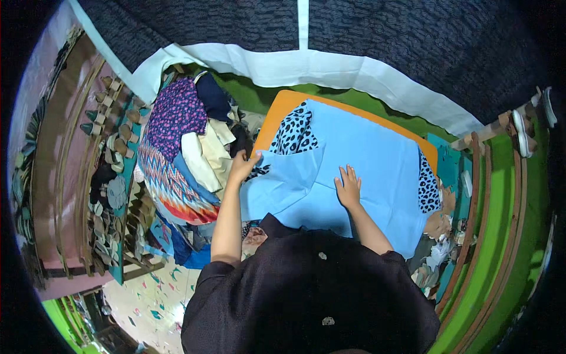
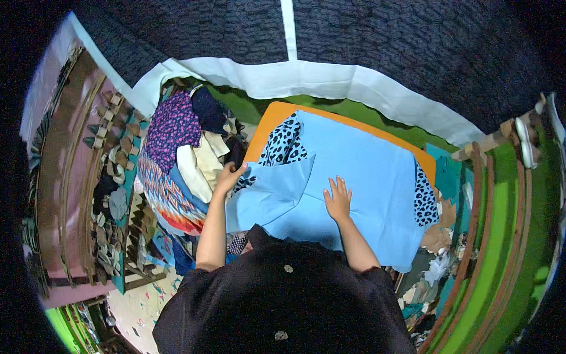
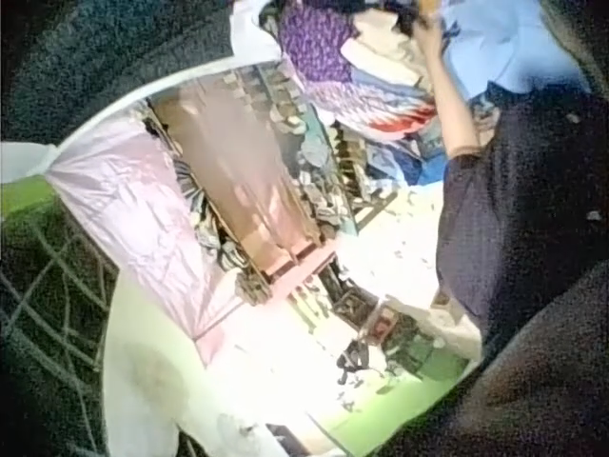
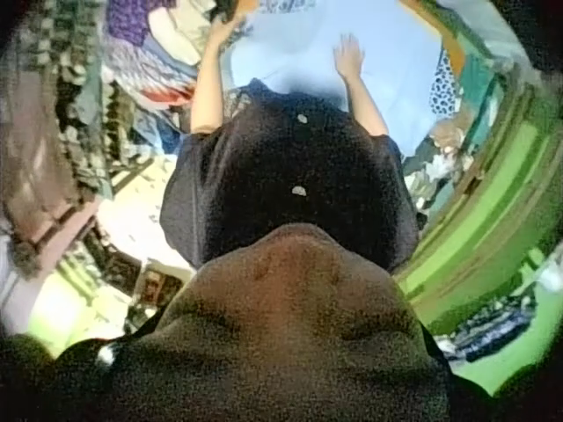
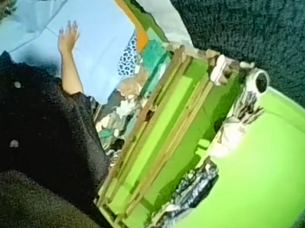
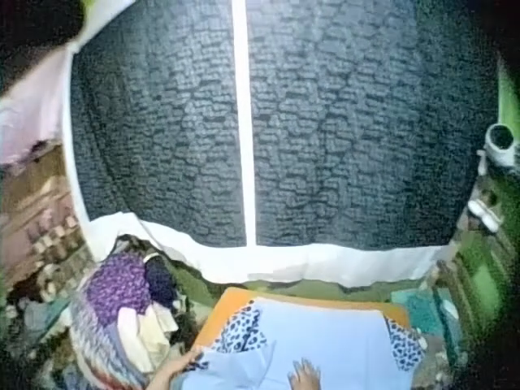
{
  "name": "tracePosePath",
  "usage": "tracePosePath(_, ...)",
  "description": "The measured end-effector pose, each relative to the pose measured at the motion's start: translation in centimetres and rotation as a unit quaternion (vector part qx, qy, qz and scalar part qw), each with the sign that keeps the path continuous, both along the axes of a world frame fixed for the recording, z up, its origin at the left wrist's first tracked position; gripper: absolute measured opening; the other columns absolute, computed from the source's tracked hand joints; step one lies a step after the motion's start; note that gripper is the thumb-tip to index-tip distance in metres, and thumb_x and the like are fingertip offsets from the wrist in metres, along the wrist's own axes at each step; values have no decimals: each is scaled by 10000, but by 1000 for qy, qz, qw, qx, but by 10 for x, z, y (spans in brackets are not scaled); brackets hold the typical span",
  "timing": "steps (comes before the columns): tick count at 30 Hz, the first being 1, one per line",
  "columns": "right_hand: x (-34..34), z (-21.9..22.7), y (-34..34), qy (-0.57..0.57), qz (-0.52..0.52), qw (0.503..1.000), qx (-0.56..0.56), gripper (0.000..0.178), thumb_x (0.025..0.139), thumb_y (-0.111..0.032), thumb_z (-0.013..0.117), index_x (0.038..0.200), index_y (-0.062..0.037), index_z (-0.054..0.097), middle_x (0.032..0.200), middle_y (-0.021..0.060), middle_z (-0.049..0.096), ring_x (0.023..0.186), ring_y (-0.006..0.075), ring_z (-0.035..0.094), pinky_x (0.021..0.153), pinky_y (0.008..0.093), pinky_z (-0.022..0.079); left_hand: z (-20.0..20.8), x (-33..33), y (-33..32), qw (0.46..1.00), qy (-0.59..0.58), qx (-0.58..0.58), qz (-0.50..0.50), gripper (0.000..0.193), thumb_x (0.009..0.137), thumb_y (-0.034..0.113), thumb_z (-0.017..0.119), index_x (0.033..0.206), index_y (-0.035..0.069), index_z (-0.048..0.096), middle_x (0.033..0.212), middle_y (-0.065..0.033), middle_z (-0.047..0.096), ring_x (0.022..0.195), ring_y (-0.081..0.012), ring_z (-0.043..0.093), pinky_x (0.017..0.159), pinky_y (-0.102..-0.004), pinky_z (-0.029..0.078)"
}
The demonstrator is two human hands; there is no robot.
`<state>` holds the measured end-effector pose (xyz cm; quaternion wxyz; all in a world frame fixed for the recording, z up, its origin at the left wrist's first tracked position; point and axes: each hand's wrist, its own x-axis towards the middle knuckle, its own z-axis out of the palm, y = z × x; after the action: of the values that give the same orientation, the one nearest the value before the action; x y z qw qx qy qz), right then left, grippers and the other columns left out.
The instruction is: Folding various pieces of fabric on a table and placing them on a shelf.
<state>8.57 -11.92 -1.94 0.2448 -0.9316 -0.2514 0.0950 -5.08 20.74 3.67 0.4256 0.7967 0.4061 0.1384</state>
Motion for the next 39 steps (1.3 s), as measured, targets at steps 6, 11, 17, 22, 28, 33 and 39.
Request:
tracePosePath(6, 13, 18, -22, -36, -119, 991, 51, 416, 790, -227, 539, 1184, -114, 463, 1293, 145, 372, 1223, 288, 322, 1003, 551, 138, 22, 15, -5, 953, -31, -270, -132, 274, 775, 265, 646, 865, 6, 639, 731, 7, 606, 617, -78, 527, 576, -218, 416)
tracePosePath(11, 47, 22, -117, -150, -335, 929, 48, 389, 739, -170, 587, 1111, -109, 490, 1197, 107, 437, 1100, 272, 424, 950, 492, 253, 100, 56, -3, 891, -308, -329, -56, 217, 844, 208, 551, 977, 37, 545, 872, -59, 609, 744, -144, 583, 682, -271, 465)
tracePosePath(17, 40, 46, -192, -183, -562, 806, -32, 494, 721, -211, 625, 1167, -100, 444, 1175, 114, 465, 1093, 277, 430, 871, 468, 346, 117, 96, -43, 862, -345, -366, -68, 259, 825, 261, 563, 986, 58, 553, 889, -49, 589, 811, -175, 577, 718, -316, 469)
tracePosePath(22, 40, -7, -262, -52, -534, 844, 3, 616, 729, -260, 630, 1267, -105, 374, 1182, 154, 466, 1095, 325, 442, 876, 434, 389, 1, 118, -125, 951, -73, -140, -265, 294, 774, 326, 639, 760, 41, 569, 680, 0, 504, 608, -83, 420, 555, -269, 361)
tracePosePath(28, 49, 3, -265, -56, -494, 858, -129, 444, 745, -236, 612, 1142, -69, 502, 1066, 164, 528, 1009, 319, 498, 823, 430, 411, 8, 105, -195, 888, -25, -287, -359, 278, 802, 267, 589, 826, -8, 626, 752, -44, 621, 691, -97, 531, 641, -244, 420)
tracePosePath(33, 64, 0, -267, -80, -449, 857, -240, 145, 797, -184, 537, 900, -92, 582, 951, 111, 548, 933, 290, 516, 825, 507, 362, 15, 111, -191, 893, -21, -244, -377, 272, 801, 238, 573, 881, -17, 626, 736, -42, 620, 691, -111, 540, 649, -258, 428)
tracePosePath(39, 63, 20, -231, -245, -316, 907, -135, 114, 830, -131, 472, 849, -26, 512, 907, 155, 533, 838, 350, 511, 830, 453, 326, 54, 108, -176, 931, -75, -210, -290, 396, 856, 326, 527, 629, 3, 539, 543, 40, 432, 544, -52, 371, 481, -254, 315)
